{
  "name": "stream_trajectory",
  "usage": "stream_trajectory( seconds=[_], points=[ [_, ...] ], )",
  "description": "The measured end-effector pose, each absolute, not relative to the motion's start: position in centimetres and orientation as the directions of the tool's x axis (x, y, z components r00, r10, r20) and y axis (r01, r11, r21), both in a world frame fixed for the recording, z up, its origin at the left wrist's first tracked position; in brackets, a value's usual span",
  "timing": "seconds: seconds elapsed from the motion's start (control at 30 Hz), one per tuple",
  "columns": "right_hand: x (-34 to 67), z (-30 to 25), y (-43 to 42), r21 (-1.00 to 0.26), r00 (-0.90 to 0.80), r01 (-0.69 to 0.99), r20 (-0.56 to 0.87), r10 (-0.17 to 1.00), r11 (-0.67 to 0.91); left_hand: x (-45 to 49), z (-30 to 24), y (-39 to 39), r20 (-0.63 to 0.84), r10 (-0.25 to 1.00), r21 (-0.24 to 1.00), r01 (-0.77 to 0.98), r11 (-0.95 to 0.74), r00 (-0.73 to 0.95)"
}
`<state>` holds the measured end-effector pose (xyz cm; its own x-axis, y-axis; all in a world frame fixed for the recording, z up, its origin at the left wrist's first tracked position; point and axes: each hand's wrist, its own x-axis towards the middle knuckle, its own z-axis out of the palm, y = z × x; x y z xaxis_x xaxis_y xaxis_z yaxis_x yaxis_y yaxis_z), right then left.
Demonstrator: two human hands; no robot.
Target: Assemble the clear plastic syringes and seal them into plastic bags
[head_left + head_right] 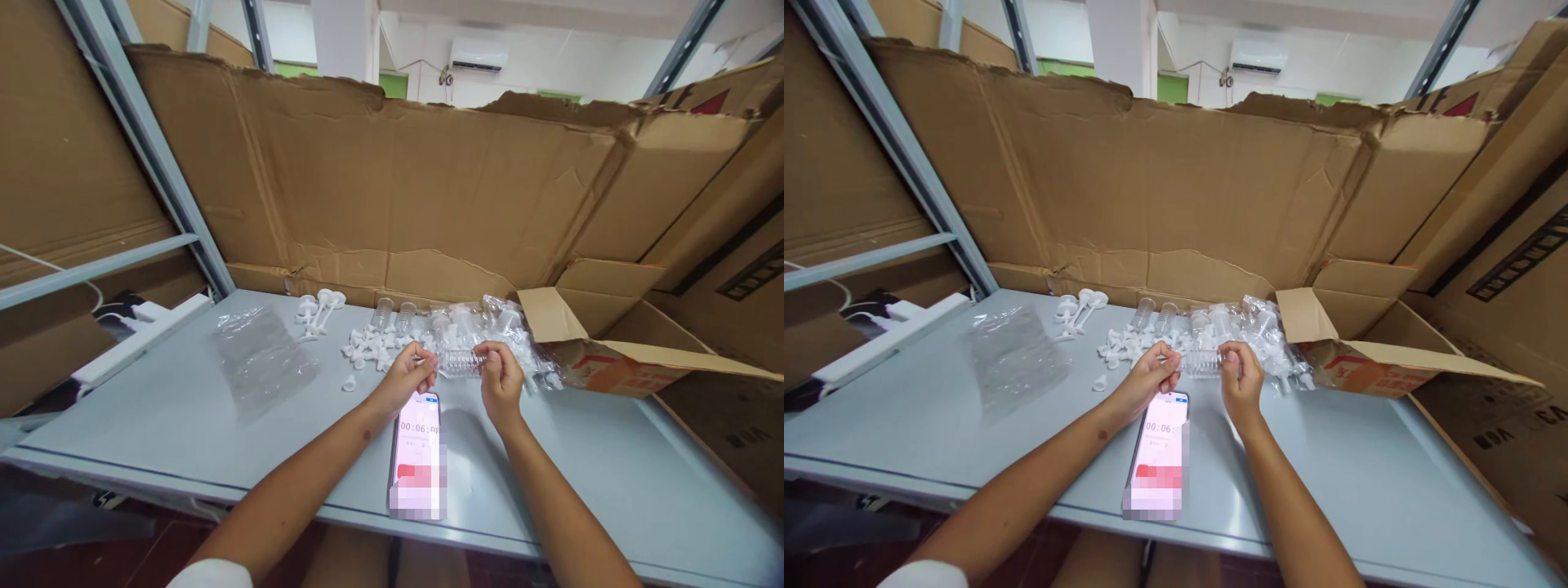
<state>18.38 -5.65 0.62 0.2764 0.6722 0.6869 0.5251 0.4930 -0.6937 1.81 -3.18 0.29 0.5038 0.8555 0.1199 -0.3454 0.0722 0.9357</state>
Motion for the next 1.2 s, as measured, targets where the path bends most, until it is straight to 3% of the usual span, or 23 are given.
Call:
stream_trajectory(
  seconds=[0.1, 0.2, 0.3, 0.37, 0.4, 0.47, 0.57, 0.63, 0.73, 0.83, 0.93, 1.07, 1.13, 1.2],
  points=[
    [18.2, 1.1, -5.8, -0.769, 0.300, 0.441, 0.613, 0.731, 0.463, 1.8, 0.3, -3.6, 0.241, 0.868, 0.947, -0.299, -0.113, 0.435],
    [17.9, 1.4, -5.7, -0.844, 0.322, 0.312, 0.527, 0.786, 0.437, 1.5, 0.2, -3.9, 0.378, 0.848, 0.925, -0.129, -0.356, 0.370],
    [17.9, 1.3, -5.1, -0.933, 0.301, 0.132, 0.359, 0.883, 0.334, 0.9, 0.3, -3.8, 0.609, 0.674, 0.709, 0.093, -0.699, 0.417],
    [17.9, 1.1, -4.7, -0.970, 0.267, 0.037, 0.241, 0.933, 0.240, 0.5, 0.4, -3.6, 0.689, 0.527, 0.535, 0.142, -0.833, 0.498],
    [17.9, 1.0, -4.6, -0.978, 0.255, 0.011, 0.205, 0.945, 0.210, 0.4, 0.4, -3.5, 0.695, 0.499, 0.504, 0.146, -0.852, 0.517],
    [17.9, 0.9, -4.4, -0.977, 0.269, 0.002, 0.204, 0.941, 0.211, 0.4, 0.4, -3.3, 0.651, 0.574, 0.592, 0.141, -0.793, 0.496],
    [18.0, 0.7, -4.5, -0.950, 0.333, 0.082, 0.310, 0.891, 0.300, 0.9, 0.3, -3.1, 0.462, 0.783, 0.862, -0.005, -0.506, 0.415],
    [17.9, 0.6, -4.7, -0.919, 0.365, 0.176, 0.395, 0.843, 0.354, 1.3, 0.1, -3.0, 0.301, 0.859, 0.953, -0.163, -0.255, 0.414],
    [17.8, 0.5, -5.1, -0.843, 0.355, 0.345, 0.524, 0.774, 0.413, 1.8, -0.1, -2.9, 0.104, 0.876, 0.944, -0.325, 0.062, 0.471],
    [17.7, 0.4, -5.5, -0.758, 0.309, 0.463, 0.624, 0.717, 0.460, 2.0, -0.2, -2.9, 0.039, 0.866, 0.907, -0.382, 0.179, 0.498],
    [17.6, 0.5, -5.7, -0.754, 0.306, 0.465, 0.628, 0.715, 0.464, 2.0, -0.2, -3.1, 0.126, 0.890, 0.932, -0.360, 0.045, 0.438],
    [17.3, 1.1, -5.8, -0.857, 0.344, 0.281, 0.510, 0.788, 0.432, 1.6, 0.2, -3.8, 0.345, 0.872, 0.938, -0.145, -0.314, 0.347],
    [17.2, 1.3, -5.6, -0.918, 0.334, 0.151, 0.397, 0.855, 0.367, 1.1, 0.5, -4.1, 0.484, 0.800, 0.854, 0.008, -0.520, 0.354],
    [17.3, 1.4, -5.4, -0.974, 0.276, 0.024, 0.221, 0.935, 0.224, 0.7, 0.7, -4.2, 0.620, 0.663, 0.693, 0.106, -0.714, 0.420]
  ],
)
